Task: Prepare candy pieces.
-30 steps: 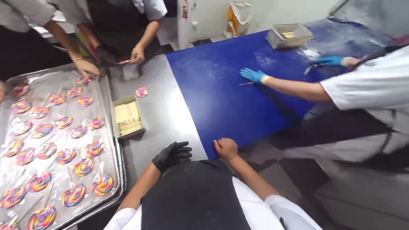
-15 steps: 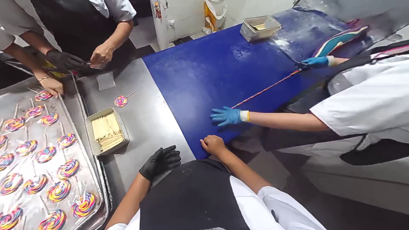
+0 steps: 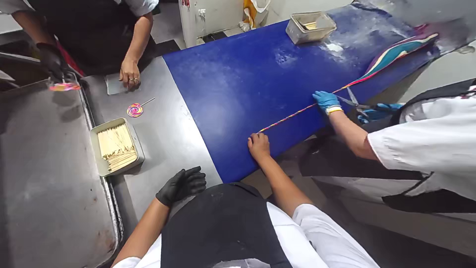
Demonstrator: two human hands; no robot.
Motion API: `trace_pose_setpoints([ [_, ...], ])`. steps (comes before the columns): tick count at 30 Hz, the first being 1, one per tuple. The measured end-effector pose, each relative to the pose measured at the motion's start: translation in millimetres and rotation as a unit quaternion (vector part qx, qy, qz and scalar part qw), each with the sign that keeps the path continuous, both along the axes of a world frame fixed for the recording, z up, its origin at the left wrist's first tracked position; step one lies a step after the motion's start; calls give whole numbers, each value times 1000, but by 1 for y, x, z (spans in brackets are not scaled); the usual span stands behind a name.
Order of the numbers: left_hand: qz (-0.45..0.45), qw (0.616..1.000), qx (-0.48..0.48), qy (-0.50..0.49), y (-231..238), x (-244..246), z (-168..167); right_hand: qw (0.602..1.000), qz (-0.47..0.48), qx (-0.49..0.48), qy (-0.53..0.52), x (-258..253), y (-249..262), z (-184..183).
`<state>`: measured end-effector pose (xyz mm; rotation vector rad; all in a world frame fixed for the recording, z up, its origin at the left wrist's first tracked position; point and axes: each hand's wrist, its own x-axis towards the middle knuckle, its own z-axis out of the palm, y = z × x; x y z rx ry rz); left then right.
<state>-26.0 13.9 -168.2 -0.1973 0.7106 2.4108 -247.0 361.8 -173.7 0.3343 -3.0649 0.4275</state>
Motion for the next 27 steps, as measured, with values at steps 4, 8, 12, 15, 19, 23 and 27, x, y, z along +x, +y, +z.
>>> trace_pose_setpoints([
  [4, 25, 999, 16, 29, 4, -6, -5, 999, 19, -31, 8, -22, 2, -2],
  [8, 238, 900, -319, 175, 42, -16, 1, 979, 175, -63, 78, -23, 9, -15],
  [12, 17, 515, -791, 331, 59, -42, -8, 927, 361, -81, 58, 30, -47, -19],
  [15, -92, 461, -804, 364, 60, -52, -2, 865, 465, -143, 121, 69, -87, -33],
  [19, -47, 463, -773, 432, 42, -55, 3, 786, 586, -147, 132, 61, -102, -15],
  [23, -34, 456, -751, 477, 27, -77, 4, 825, 527, -161, 127, 62, -110, -1],
  [27, -117, 545, -698, 449, 18, -102, 24, 894, 420, -136, 75, 47, -112, -4],
])
